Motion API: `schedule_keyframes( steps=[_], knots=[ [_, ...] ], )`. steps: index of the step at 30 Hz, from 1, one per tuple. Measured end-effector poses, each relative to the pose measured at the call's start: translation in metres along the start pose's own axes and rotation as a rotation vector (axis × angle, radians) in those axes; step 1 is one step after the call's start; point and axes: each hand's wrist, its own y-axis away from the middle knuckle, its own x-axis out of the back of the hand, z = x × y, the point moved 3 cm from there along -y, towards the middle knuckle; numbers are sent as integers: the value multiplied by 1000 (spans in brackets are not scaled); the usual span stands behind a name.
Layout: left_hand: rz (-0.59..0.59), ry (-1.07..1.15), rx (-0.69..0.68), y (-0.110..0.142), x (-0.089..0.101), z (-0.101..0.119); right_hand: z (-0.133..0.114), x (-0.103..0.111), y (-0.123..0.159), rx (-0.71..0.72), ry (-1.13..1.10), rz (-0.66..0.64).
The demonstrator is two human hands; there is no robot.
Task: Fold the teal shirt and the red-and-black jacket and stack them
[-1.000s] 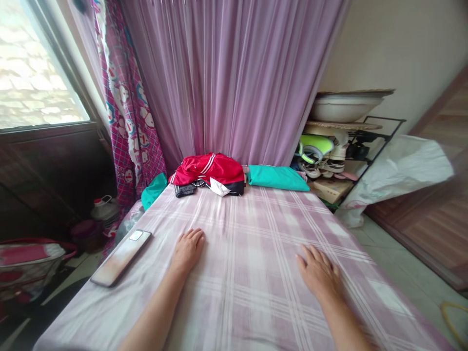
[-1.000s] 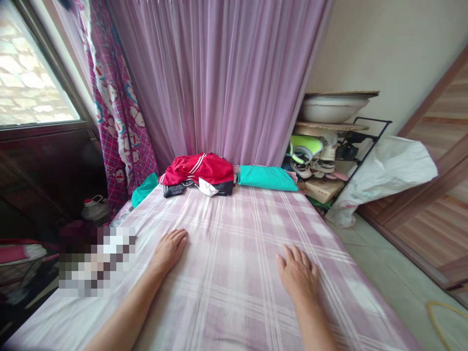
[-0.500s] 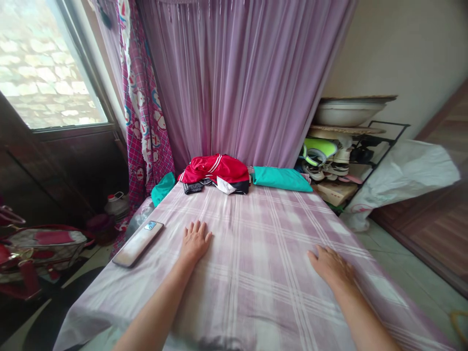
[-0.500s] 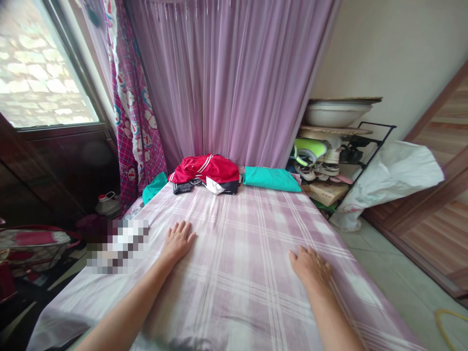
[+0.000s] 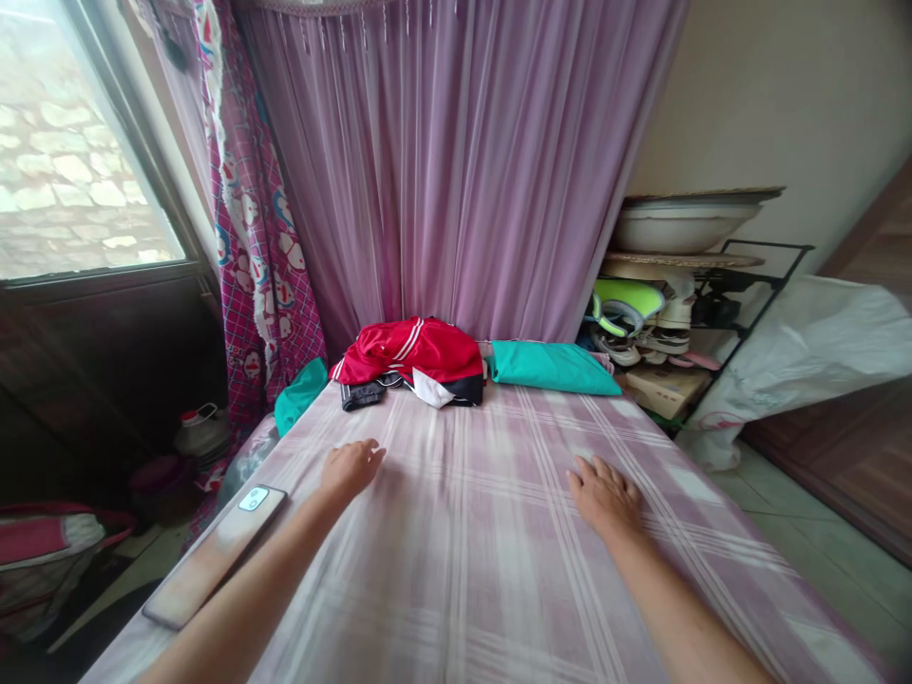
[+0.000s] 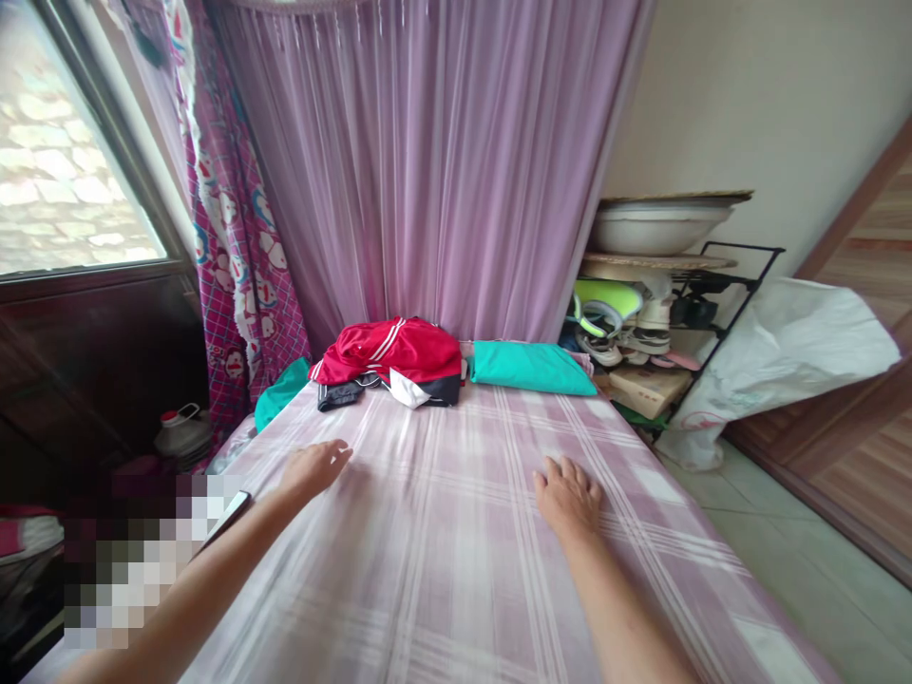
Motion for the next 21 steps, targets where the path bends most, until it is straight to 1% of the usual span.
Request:
schedule_keyframes(
  steps=[3,6,8,10,13,16,19,21],
  knots=[
    [61,45,18,-58,15,-4,2,-9,3,16,28,86],
    [135,76,57,-114,31,-1,4,-15,3,35,40,132],
    [186,86,92,-145,41,5,6,-18,3,40,41,150],
    [252,74,121,-169,49,11,7,-22,2,44,29,158],
    [339,25,134,-193,54,21,10,-25,1,41,4,160],
    [357,-2,121,-207,55,27,10,-25,2,34,-10,145],
    [388,5,66,-208,55,34,10,-22,3,27,-20,123],
    [447,0,-8,-199,59,41,10,-20,3,22,-27,110]
  ],
)
